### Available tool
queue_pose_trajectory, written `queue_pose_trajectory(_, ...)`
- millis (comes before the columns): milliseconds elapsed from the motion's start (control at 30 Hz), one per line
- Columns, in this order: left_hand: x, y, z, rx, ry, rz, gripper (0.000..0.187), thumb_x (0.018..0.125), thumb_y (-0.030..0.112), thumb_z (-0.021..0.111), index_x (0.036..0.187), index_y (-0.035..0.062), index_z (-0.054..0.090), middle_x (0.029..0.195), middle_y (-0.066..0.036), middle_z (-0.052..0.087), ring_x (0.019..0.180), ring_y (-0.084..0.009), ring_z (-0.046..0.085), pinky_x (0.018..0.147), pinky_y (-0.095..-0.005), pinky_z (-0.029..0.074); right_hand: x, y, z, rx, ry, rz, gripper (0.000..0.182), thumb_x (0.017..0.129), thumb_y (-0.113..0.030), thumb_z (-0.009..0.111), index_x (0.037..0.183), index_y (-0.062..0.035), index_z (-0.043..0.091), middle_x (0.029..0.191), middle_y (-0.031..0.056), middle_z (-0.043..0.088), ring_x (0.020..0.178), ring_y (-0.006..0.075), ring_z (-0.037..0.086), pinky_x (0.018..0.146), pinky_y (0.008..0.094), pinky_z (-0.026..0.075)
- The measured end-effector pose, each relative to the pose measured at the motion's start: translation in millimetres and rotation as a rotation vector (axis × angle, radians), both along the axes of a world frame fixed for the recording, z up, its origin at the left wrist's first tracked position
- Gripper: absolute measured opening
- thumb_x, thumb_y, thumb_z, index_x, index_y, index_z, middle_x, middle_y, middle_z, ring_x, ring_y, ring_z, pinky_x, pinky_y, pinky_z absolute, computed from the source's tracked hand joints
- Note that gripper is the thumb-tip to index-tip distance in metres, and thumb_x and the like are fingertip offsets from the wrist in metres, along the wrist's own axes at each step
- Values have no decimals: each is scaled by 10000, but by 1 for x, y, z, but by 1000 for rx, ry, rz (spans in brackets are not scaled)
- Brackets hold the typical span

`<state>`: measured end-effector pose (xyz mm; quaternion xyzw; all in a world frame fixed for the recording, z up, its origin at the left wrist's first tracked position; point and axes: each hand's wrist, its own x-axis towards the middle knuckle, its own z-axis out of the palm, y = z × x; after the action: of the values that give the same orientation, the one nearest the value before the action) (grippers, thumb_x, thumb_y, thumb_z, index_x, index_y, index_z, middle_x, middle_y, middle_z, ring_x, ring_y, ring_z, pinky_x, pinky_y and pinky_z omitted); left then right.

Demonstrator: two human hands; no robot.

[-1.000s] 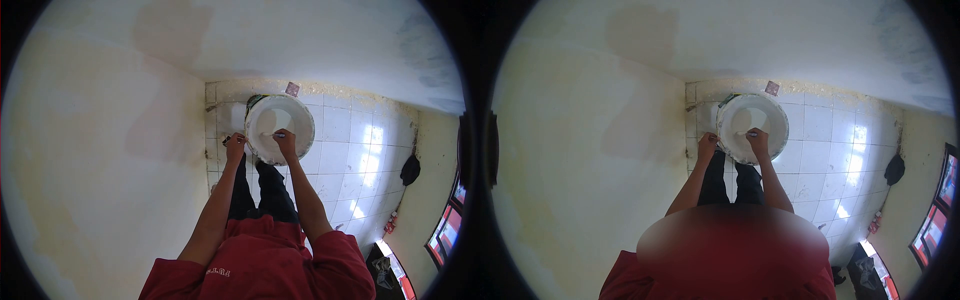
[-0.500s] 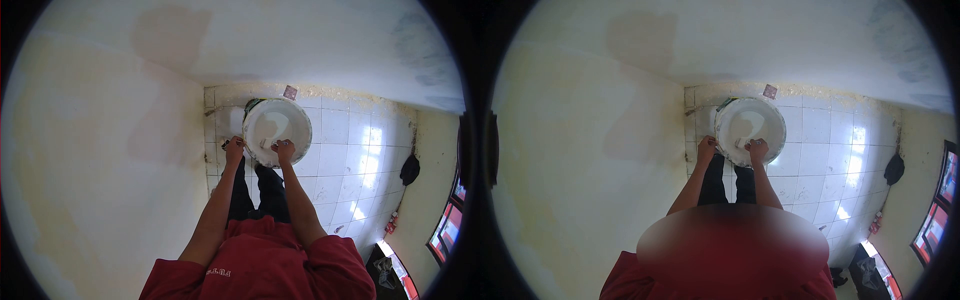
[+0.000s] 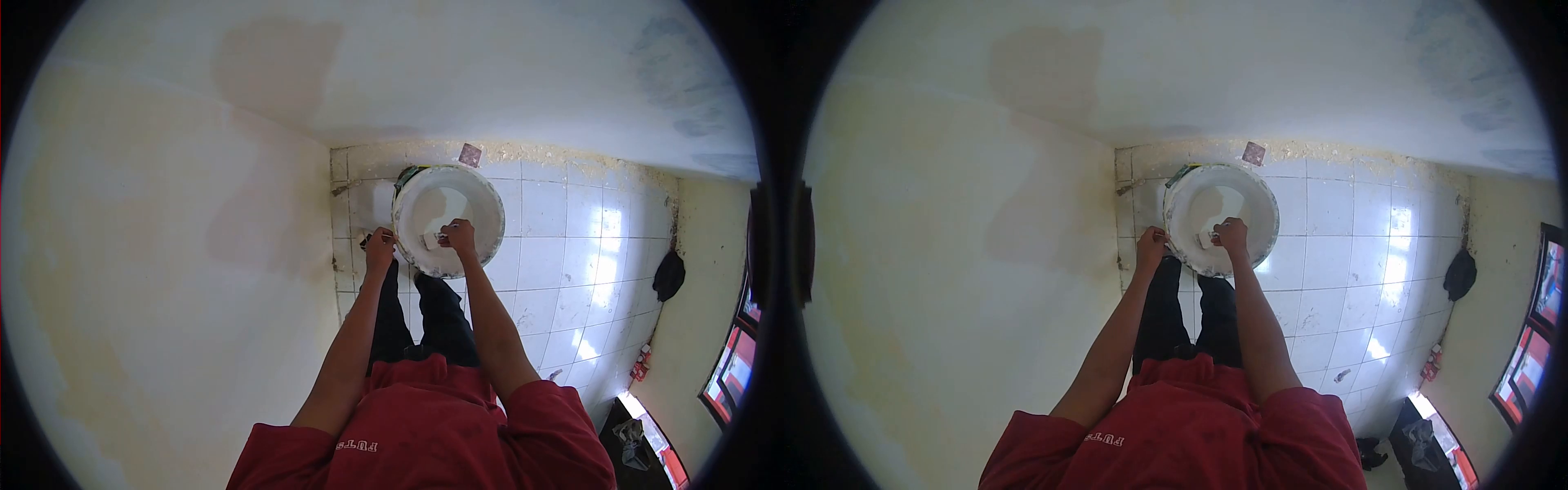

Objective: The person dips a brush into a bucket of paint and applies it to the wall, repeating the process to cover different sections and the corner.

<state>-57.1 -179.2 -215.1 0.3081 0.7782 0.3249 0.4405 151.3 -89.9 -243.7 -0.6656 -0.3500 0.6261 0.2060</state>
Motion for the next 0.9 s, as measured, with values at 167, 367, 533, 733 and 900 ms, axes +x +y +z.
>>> queue_pose_trajectory(167, -1, -3, -5, 0, -17, 14, 163, 872, 135, 711, 946, 20, 622, 752, -89, 669, 626, -170, 637, 587, -319, 514, 2, 1, 7, -62, 59, -18, 117, 777, 10, 661, 826, 108, 621, 714, 205, 678, 560, 277, 708, 497, 359, 617)
queue_pose_trajectory(367, 0, -2, 7, 12, 9, 5, 164, 873, 133, 709, 942, 13, 620, 757, -98, 672, 633, -180, 649, 592, -319, 533, 15, -9, 15, 153, 25, 66, 134, 720, -45, 757, 796, 50, 700, 752, 164, 708, 660, 242, 722, 612, 318, 602)
queue_pose_trajectory(533, -1, -2, 4, -9, -31, 24, 155, 873, 116, 710, 935, 6, 620, 760, -102, 674, 644, -182, 657, 595, -313, 545, 21, -17, 36, 596, -207, 393, 167, 665, -53, 789, 822, -27, 740, 825, 154, 721, 822, 291, 710, 803, 368, 539)
queue_pose_trajectory(733, 0, -2, 12, 0, -33, 31, 145, 873, 101, 712, 931, 8, 618, 762, -95, 675, 638, -164, 654, 585, -297, 540, 24, -15, 47, 455, -137, 496, 156, 655, 0, 788, 799, -1, 727, 847, 151, 728, 852, 278, 709, 821, 361, 543)
queue_pose_trajectory(900, 1, 0, 22, -197, -259, 139, 195, 917, 138, 664, 1066, 31, 599, 843, -72, 629, 667, -166, 667, 489, -315, 587, 25, -15, 41, 461, -25, 566, 170, 633, 12, 774, 796, -27, 741, 854, 134, 735, 845, 284, 711, 807, 361, 548)
